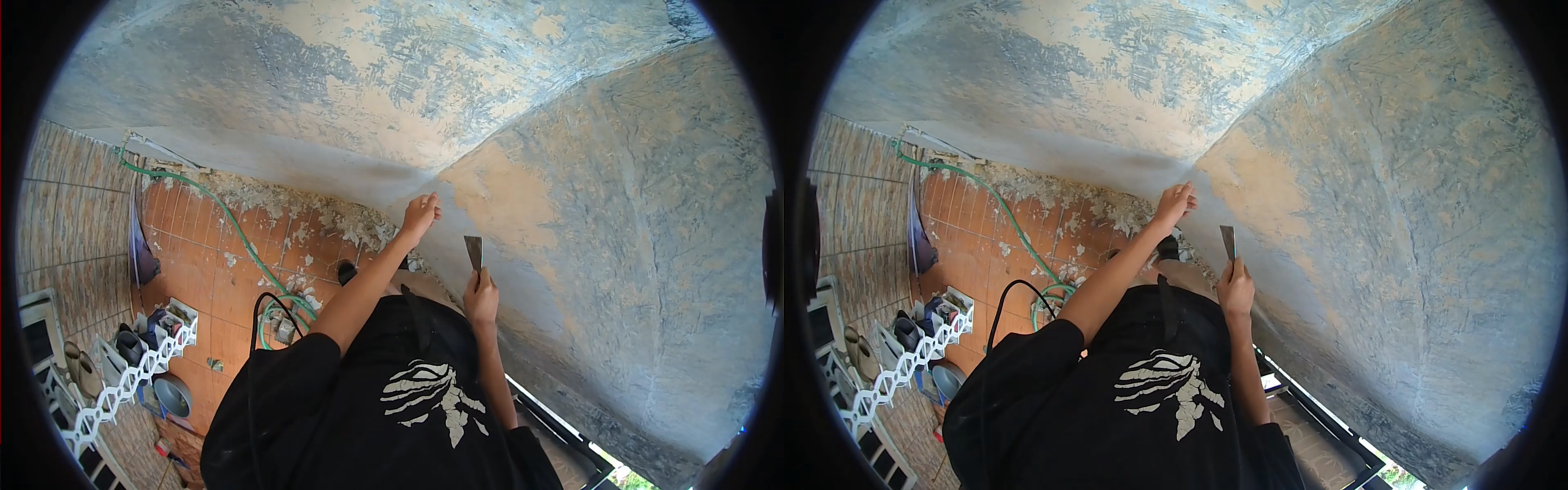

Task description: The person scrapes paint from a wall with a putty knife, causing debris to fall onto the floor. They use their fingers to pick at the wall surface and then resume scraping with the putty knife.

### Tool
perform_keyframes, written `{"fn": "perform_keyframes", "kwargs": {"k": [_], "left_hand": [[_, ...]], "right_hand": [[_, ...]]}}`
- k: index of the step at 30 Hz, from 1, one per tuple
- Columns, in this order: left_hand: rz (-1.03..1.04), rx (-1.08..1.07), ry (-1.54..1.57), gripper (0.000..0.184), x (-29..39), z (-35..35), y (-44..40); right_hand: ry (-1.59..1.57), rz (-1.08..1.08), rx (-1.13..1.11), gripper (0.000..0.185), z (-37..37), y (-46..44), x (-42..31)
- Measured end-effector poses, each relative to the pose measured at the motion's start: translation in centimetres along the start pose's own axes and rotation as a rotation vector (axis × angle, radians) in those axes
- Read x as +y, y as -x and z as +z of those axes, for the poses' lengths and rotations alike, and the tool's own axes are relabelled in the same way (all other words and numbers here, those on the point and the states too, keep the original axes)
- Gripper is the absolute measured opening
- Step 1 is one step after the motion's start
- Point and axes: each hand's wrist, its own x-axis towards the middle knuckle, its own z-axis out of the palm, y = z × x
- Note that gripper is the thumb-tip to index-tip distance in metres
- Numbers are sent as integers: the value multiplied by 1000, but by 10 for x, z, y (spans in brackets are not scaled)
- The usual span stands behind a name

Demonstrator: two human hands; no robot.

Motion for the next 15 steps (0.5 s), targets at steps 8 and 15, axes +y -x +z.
{"fn": "perform_keyframes", "kwargs": {"k": [8, 15], "left_hand": [[0, 51, 208, 23, 11, 40, -37], [136, 134, 358, 15, -1, 54, -45]], "right_hand": [[-54, 223, -2, 17, -9, 35, 28], [-25, 263, -29, 18, -8, 31, 36]]}}
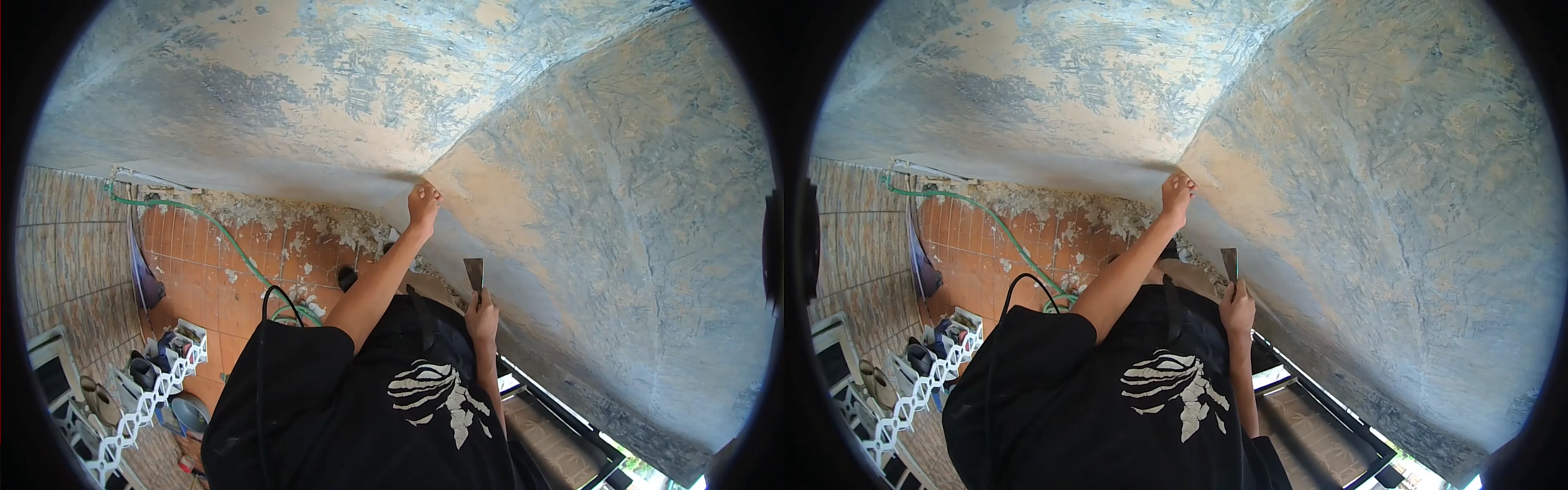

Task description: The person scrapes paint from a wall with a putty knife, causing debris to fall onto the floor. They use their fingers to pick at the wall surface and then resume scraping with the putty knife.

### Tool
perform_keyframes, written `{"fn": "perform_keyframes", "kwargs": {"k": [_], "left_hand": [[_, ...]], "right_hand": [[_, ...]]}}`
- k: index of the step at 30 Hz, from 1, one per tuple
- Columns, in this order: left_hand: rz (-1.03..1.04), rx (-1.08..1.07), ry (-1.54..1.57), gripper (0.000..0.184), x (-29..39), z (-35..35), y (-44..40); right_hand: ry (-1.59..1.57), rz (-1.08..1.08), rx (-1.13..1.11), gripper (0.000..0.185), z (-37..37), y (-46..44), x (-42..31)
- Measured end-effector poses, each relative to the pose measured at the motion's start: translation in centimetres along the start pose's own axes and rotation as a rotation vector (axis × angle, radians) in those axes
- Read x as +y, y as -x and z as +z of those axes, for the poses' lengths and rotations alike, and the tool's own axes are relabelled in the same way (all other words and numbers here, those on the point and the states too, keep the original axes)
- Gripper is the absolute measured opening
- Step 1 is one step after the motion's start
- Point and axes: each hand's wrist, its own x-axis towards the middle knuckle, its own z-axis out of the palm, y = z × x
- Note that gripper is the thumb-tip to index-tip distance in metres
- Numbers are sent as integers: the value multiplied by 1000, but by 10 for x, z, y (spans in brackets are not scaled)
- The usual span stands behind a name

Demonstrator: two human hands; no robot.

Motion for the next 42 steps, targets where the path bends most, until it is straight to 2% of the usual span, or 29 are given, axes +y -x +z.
{"fn": "perform_keyframes", "kwargs": {"k": [4, 6, 10, 12, 13, 17, 21, 28, 30, 37, 39, 42], "left_hand": [[99, 39, 45, 18, -24, -8, -11], [30, 155, -66, 20, -33, -19, -11], [-13, 221, -232, 22, -68, -82, -18], [-231, 223, -259, 22, -70, -106, -15], [-230, 224, -258, 22, -63, -102, -12], [-144, 36, -259, 30, -9, -60, 8], [-26, -138, -243, 34, 11, -22, 2], [151, -90, -225, 26, -5, -10, -5], [260, -32, -163, 21, -14, -7, -8], [345, 83, -278, 19, -24, -9, -1], [408, 184, -497, 21, -48, -28, -8], [182, 211, -880, 25, -73, -82, -7]], "right_hand": [[-15, 1, -27, 19, -4, -7, -8], [-26, 13, -36, 19, -3, -9, -7], [-26, -46, -9, 18, -1, -13, -8], [-34, -40, -35, 18, -2, -17, -12], [-58, -58, -41, 18, -1, -19, -15], [-81, -86, -80, 18, 5, -23, -23], [-90, -94, -81, 19, 10, -20, -20], [-80, 30, -117, 20, 6, -16, -15], [-76, 38, -131, 20, 6, -15, -12], [-67, 80, -110, 21, 3, -12, -7], [-62, 117, -129, 21, 1, -14, -6], [-76, 95, -82, 21, 1, -12, -2]]}}
